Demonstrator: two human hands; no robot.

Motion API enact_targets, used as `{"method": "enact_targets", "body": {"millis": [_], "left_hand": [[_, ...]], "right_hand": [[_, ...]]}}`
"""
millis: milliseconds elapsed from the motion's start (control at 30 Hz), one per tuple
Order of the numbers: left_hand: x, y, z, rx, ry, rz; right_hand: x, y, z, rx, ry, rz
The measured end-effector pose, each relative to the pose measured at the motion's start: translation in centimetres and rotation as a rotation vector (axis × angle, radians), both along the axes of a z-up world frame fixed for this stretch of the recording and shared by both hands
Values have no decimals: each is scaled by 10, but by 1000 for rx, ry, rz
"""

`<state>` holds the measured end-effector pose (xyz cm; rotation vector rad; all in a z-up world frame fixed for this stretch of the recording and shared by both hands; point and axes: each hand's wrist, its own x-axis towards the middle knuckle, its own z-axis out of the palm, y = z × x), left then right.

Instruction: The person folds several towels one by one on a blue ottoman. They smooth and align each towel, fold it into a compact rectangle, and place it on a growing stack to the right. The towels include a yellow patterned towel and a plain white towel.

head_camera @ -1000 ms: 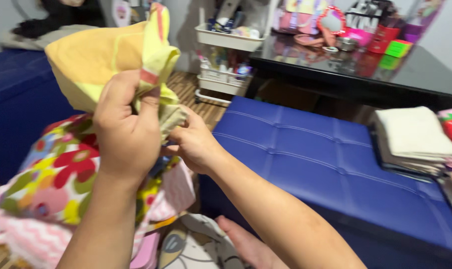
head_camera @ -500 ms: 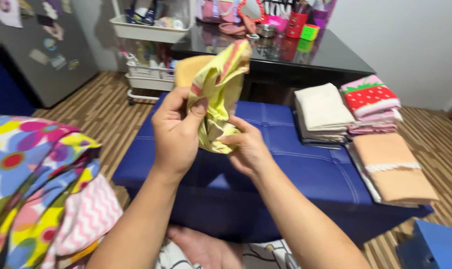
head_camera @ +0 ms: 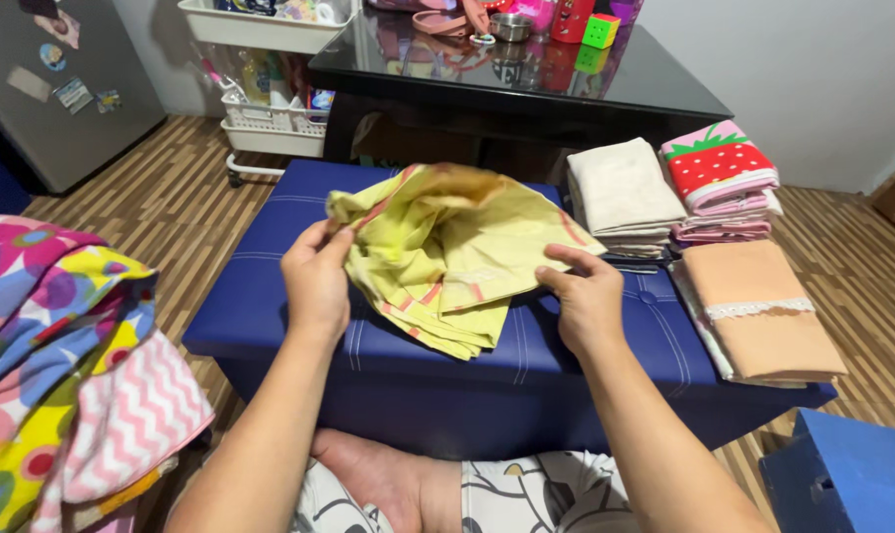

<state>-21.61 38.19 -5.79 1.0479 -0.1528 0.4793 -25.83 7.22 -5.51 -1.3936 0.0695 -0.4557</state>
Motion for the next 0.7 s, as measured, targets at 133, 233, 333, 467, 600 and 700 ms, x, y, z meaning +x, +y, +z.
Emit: {"method": "enact_targets", "body": {"millis": [133, 233, 333, 467, 600, 700], "left_hand": [[14, 24, -15, -157, 72, 21], [27, 44, -11, -201, -20, -37], [46, 64, 2, -206, 8, -133], [75, 82, 29, -12, 46, -174], [86, 79, 50, 733, 306, 182], [70, 63, 54, 1159, 343, 412]], "right_hand": [[-7, -5, 14, 37, -14, -20], [-7, -9, 30, -6, -189, 1], [-2, -21, 51, -50, -232, 55], [5, -37, 78, -103, -192, 82], [10, -30, 73, -235, -65, 49], [12, -18, 56, -316, -65, 60]]}}
